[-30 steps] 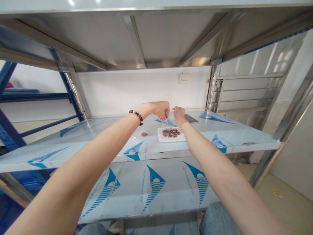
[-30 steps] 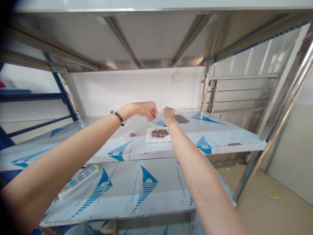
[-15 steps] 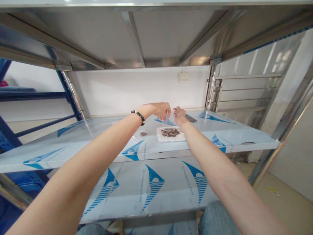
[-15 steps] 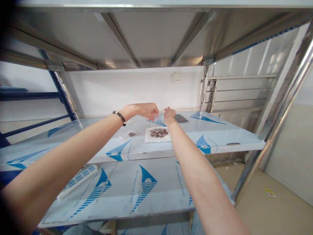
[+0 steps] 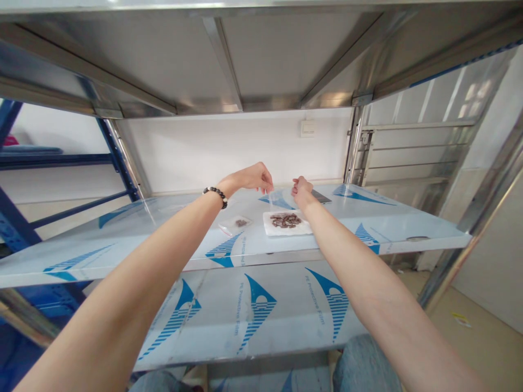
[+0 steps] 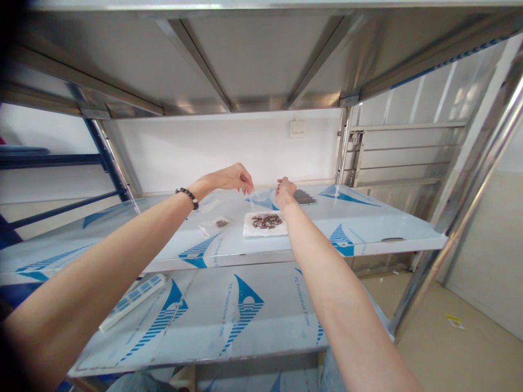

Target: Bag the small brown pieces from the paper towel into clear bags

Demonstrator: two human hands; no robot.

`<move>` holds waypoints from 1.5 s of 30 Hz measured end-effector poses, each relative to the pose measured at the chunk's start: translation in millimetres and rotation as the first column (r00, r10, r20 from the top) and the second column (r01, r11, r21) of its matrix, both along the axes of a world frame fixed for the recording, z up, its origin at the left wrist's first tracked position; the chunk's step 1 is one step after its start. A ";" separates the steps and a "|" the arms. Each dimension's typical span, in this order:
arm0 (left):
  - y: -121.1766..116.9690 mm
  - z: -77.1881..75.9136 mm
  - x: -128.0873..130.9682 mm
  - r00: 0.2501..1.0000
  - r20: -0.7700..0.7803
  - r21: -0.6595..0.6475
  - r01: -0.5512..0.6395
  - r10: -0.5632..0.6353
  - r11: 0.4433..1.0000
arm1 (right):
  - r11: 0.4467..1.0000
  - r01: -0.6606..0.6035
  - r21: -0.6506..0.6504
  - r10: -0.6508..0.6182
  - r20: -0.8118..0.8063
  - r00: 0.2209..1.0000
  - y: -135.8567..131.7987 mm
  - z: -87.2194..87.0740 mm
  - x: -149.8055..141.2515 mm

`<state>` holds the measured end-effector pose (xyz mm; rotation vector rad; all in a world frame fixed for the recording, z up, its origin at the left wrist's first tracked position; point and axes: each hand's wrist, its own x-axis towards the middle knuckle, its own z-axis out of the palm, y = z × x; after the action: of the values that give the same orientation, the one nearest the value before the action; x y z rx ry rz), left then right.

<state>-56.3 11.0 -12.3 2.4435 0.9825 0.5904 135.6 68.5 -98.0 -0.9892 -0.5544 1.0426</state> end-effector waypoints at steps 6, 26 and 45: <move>5.0 -3.0 -22.7 0.968 0.248 0.097 -0.071 0.045 0.993 | 1.000 0.001 -0.016 -0.001 -0.040 0.999 -0.9 -0.1 1.8; -41.9 -93.6 -206.5 0.465 0.110 0.365 -0.841 0.879 0.399 | 0.999 0.013 0.033 -0.015 0.089 0.996 -11.2 6.5 -5.0; -59.8 -89.7 -139.1 0.952 -0.239 0.289 -0.116 0.189 0.950 | 0.994 0.044 0.101 -0.062 0.182 0.981 -6.2 3.1 -8.2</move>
<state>-195.3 -48.8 -102.0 2.7599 1.2832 0.4840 127.3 62.4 -94.9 -1.0150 -0.7211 0.8736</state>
